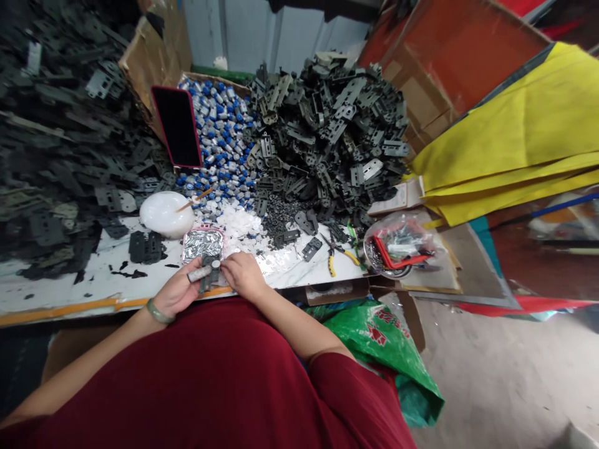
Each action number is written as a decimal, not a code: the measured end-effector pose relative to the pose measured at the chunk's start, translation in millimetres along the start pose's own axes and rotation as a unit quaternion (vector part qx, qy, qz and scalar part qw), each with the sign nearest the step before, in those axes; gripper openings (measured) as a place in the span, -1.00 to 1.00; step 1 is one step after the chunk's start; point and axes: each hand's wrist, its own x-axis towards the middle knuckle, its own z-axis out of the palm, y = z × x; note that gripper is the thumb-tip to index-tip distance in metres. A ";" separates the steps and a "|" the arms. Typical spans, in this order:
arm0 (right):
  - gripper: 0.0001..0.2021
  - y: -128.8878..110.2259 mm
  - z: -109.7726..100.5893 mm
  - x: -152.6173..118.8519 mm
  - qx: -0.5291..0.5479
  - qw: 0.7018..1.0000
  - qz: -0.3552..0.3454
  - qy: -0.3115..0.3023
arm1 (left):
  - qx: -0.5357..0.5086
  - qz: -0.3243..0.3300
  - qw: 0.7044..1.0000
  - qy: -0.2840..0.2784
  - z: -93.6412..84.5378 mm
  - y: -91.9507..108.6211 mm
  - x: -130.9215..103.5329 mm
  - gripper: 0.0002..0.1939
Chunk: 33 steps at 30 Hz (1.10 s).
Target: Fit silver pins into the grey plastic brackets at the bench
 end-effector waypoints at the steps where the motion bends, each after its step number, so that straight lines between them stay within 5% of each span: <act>1: -0.83 -3.2 2.1 2.8 0.027 1.000 0.015 -0.003 | -0.001 0.003 1.000 0.003 -0.8 0.5 -0.1 -0.71; 9: -0.92 -6.7 2.6 20.1 0.186 0.964 0.184 -0.045 | 0.119 0.056 0.991 -0.003 -7.5 -2.0 -4.3 -0.68; 14: -0.90 -7.5 -2.6 22.9 0.153 0.967 0.185 -0.081 | 0.185 0.077 0.979 -0.024 -5.3 -0.4 -5.1 -0.72; 19: -0.88 -13.3 -11.2 29.1 0.184 0.954 0.232 -0.052 | 0.162 0.060 0.985 0.016 -7.4 -4.1 -0.8 -0.73; 23: -0.92 -24.1 -16.6 35.0 0.170 0.957 0.211 -0.104 | 0.163 0.054 0.985 0.030 -8.3 -4.7 0.0 -0.71; 33: -0.90 -27.6 -15.1 37.0 0.152 0.965 0.196 -0.085 | 0.092 0.026 0.995 0.023 -4.9 3.9 -2.3 -0.69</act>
